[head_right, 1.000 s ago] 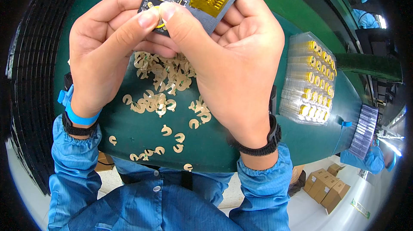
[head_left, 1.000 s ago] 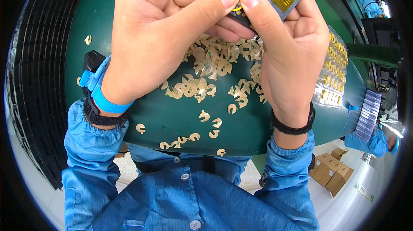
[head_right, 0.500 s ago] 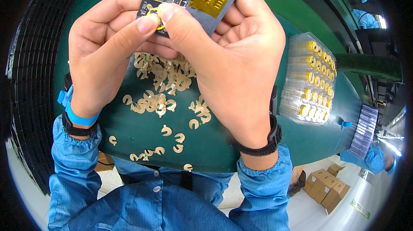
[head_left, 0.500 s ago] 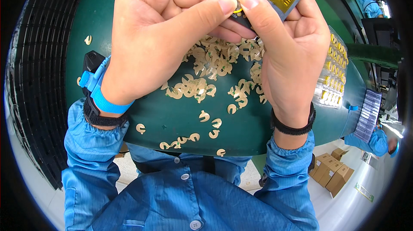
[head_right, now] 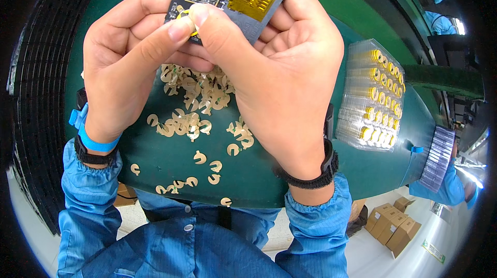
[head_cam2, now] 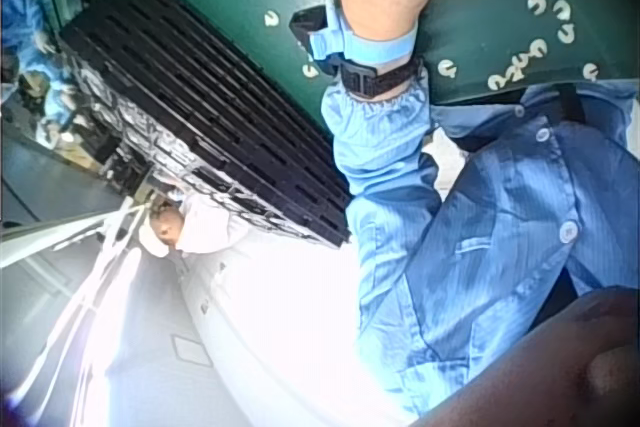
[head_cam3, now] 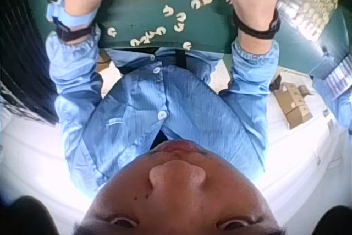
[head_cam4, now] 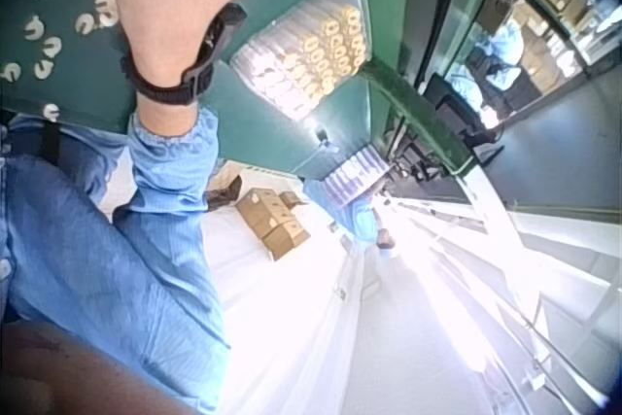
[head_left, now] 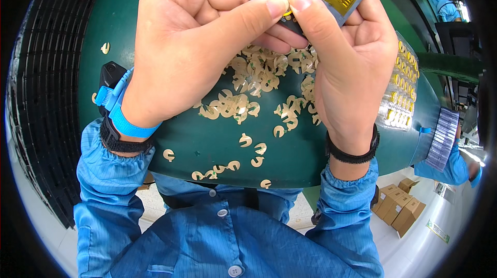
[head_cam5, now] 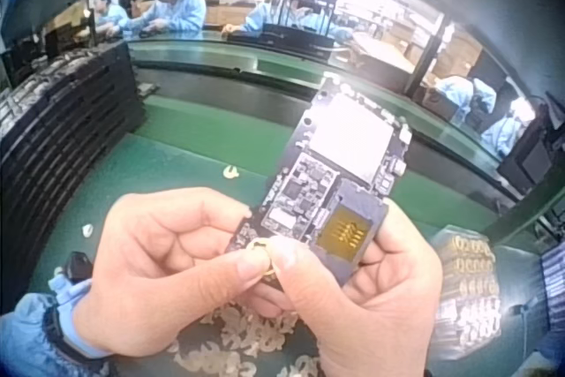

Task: Assembling electronic components by attaching a circular module and applying yellow adhesive tape to circuit boards on an assembly line.

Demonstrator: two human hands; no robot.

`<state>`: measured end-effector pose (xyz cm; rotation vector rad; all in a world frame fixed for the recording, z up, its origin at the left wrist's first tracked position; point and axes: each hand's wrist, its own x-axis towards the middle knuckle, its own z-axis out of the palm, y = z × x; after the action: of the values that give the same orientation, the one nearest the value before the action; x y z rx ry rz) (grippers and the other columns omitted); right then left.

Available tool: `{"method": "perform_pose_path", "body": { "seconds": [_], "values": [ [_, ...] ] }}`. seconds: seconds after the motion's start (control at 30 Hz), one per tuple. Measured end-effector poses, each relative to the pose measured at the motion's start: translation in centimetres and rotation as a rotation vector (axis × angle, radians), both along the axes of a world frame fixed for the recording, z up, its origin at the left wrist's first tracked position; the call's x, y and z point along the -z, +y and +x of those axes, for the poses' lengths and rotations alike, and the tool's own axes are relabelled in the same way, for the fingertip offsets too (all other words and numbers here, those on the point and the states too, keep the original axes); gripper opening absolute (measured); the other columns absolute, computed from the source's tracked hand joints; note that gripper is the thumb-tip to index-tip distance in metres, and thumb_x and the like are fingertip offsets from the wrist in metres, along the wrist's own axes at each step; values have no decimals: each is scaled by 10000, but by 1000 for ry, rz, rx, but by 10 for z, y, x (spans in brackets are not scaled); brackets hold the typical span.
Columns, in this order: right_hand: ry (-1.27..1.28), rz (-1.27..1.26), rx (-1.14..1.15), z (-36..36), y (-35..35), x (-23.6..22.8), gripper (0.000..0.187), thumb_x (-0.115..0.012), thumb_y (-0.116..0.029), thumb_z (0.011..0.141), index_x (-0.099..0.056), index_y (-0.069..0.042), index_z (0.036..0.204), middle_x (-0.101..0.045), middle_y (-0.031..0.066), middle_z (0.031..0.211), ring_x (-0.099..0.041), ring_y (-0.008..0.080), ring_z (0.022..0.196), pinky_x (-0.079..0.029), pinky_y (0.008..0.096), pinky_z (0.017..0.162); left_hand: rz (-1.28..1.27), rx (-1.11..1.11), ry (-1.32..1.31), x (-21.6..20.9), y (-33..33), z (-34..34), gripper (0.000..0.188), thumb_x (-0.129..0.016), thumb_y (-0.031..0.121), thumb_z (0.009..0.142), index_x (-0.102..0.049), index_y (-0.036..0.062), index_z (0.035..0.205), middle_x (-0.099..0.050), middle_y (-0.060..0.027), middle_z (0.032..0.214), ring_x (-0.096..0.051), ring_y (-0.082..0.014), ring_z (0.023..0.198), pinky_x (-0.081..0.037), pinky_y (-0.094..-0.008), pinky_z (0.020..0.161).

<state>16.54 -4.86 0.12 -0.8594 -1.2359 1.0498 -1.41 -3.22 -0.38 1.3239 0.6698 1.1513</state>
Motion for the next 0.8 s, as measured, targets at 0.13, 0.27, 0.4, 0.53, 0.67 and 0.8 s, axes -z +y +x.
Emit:
{"method": "perform_pose_path", "body": {
  "seconds": [0.13, 0.27, 0.4, 0.53, 0.67, 0.8],
  "values": [
    [2, 6, 1, -1, 0, 0, 228, -680, -18, 991, -651, 67, 1201, -731, 108, 1070, -685, 108, 930, -540, 236, 829, -2, -4, -23, -1, -1, 0, 225, -592, 32, 1029, -611, -77, 1225, -760, -167, 1062, -766, -229, 902, -655, -349, 790],
    [7, 3, 6, 0, 2, 1, 229, -679, -19, 992, -650, 67, 1203, -731, 108, 1072, -685, 109, 933, -540, 237, 833, -28, -2, -23, 0, 0, 1, 227, -592, 31, 1027, -611, -76, 1226, -759, -170, 1064, -766, -231, 903, -654, -352, 794],
    [4, 14, 10, 0, 1, -2, 231, -678, -21, 993, -649, 66, 1204, -731, 109, 1074, -686, 110, 936, -541, 238, 836, -24, 13, -24, 0, 2, 0, 234, -592, 51, 1028, -613, -71, 1226, -755, -181, 1076, -769, -255, 902, -656, -371, 793],
    [3, 20, 14, 0, 1, -2, 232, -677, -22, 994, -647, 66, 1206, -731, 109, 1076, -686, 111, 938, -541, 239, 839, -91, -10, -140, -1, -1, 2, 243, -598, 75, 1026, -617, -67, 1222, -751, -187, 1081, -775, -297, 909, -659, -378, 772],
    [6, 21, 18, 0, 1, -3, 233, -677, -24, 995, -646, 66, 1208, -731, 110, 1078, -687, 111, 941, -542, 240, 842, -93, -5, -116, -1, 1, 2, 236, -603, 86, 1024, -623, -63, 1206, -750, -184, 1076, -778, -312, 900, -660, -367, 757],
    [9, 21, 21, -1, 1, -2, 234, -676, -25, 996, -645, 65, 1210, -732, 110, 1080, -687, 112, 944, -542, 241, 846, -91, -34, -50, -3, 1, 1, 219, -606, 96, 1025, -630, -56, 1180, -752, -180, 1061, -780, -300, 870, -656, -348, 733]
  ]
}}
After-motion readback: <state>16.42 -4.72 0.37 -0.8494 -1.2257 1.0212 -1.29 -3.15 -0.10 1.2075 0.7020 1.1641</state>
